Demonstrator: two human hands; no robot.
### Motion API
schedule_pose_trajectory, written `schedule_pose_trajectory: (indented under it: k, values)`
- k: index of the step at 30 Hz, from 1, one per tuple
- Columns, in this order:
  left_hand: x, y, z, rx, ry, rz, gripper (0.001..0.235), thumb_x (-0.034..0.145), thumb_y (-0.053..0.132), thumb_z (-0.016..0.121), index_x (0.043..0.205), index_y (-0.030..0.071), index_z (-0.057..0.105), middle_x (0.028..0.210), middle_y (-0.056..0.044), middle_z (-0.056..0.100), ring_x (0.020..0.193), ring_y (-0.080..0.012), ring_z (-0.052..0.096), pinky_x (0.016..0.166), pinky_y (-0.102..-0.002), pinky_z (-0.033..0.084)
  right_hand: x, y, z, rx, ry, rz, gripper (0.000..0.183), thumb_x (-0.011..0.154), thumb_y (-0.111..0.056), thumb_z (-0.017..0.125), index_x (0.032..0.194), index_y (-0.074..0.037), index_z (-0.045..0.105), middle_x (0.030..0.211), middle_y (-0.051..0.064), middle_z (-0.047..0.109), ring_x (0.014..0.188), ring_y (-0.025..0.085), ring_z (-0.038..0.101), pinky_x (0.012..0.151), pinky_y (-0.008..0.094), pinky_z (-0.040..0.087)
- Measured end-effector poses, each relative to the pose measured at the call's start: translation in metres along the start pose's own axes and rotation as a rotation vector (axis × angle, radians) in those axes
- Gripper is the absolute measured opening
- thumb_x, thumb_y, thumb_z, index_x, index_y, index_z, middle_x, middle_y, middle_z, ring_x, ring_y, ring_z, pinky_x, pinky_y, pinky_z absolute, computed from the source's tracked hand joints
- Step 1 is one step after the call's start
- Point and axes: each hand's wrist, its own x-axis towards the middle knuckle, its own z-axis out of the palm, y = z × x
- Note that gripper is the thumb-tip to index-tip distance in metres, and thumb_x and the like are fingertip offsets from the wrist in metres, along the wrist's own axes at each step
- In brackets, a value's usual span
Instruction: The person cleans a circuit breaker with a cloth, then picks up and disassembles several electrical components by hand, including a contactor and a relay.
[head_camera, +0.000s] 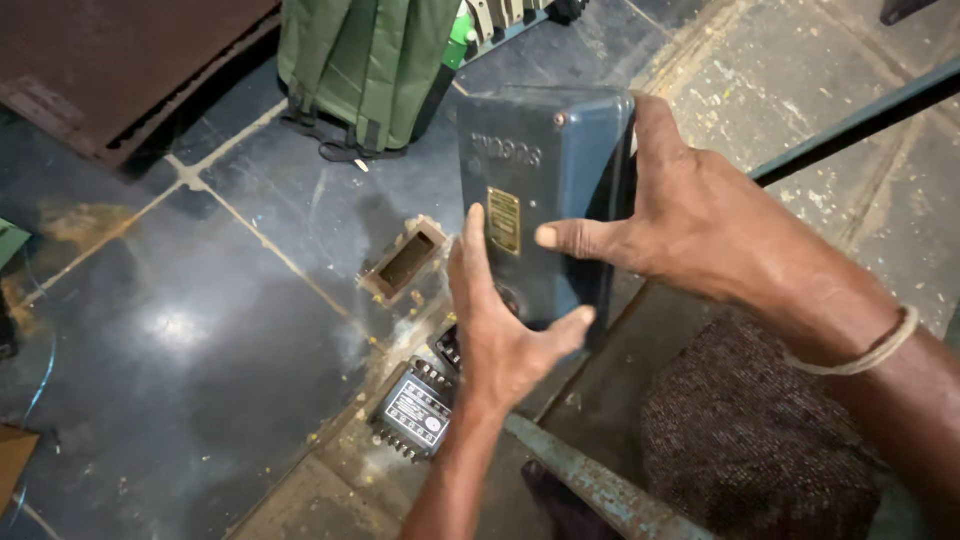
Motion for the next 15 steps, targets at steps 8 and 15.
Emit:
schedule_pose_trajectory:
  k: [8, 15]
  values:
    - [-0.044, -0.054, 0.016, -0.405, -0.081, -0.22, 0.125, 0.072, 0.058, 0.08, 0.164, 0.005, 0.014, 0.148, -0.028, 0.046, 0.134, -0.039, 0.049, 0.115, -0.054, 0.039, 0.0, -0.057, -0.011, -0.097, -0.272, 0.478, 0.08, 0.087, -0.031, 0.079, 0.139, -0.005, 0.024, 0.089, 0.034, 0.066, 0.074, 0.039, 0.075, 0.064, 0.038, 0.062]
    - [-0.118, -0.244, 0.023, 0.635, -0.329, -0.656, 0.049, 0.094, 0.04, 0.063, 0.132, 0.009, 0.062, 0.138, -0.014, 0.059, 0.127, -0.0351, 0.056, 0.108, -0.048, 0.045, 0.002, -0.085, -0.018, -0.253, -0.378, 0.561, 0.079, 0.094, -0.025, 0.072, 0.148, -0.007, 0.019, 0.09, 0.031, 0.064, 0.069, 0.036, 0.075, 0.06, 0.036, 0.061]
